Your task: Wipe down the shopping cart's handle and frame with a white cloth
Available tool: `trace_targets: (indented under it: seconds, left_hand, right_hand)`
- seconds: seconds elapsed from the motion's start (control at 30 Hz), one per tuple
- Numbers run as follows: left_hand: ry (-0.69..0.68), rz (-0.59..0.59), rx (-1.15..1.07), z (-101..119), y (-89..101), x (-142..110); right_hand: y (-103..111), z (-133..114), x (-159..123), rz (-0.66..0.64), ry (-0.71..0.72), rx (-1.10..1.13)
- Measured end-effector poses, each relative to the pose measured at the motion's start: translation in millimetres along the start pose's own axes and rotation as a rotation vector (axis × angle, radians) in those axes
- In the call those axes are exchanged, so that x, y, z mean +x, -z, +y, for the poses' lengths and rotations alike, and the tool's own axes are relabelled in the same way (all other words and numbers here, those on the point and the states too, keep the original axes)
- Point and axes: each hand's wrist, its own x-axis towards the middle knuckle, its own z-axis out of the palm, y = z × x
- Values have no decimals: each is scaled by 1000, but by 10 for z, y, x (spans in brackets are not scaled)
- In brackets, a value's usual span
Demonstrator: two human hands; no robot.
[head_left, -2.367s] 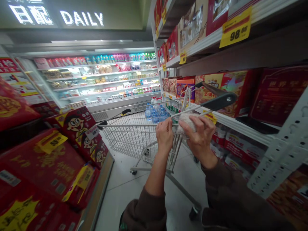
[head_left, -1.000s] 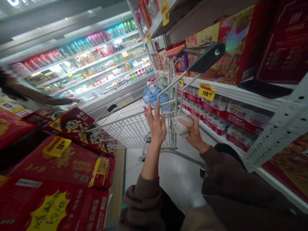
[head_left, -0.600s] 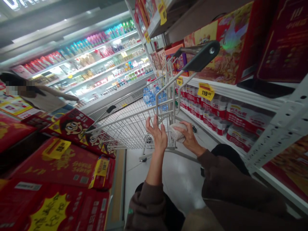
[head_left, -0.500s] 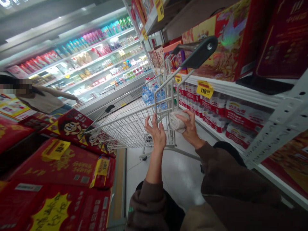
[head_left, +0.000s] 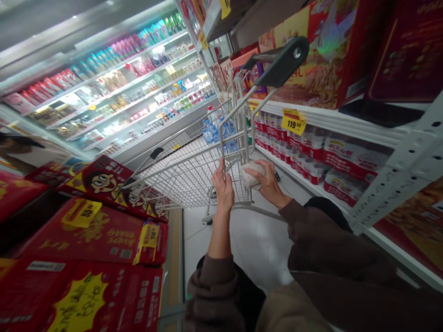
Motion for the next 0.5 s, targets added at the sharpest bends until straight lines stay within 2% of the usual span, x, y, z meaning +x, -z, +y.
trace_targets:
  seconds: [0.07,0.13,0.33,0.5]
  left_hand:
    - [1,-16,-1,5,20,2]
    - [3,-30,8,23,38,-12]
    - [-2,-32,19,96,49,-72]
    - [-11,-28,-15,181,-11,-70]
  right_hand:
    - [18,-45,140,68,36,-30]
    - [-29,-72,128,92,68,-63]
    - [-199,16,-237,8,39,-103]
    - [-105,147,-166,-19,105,-135]
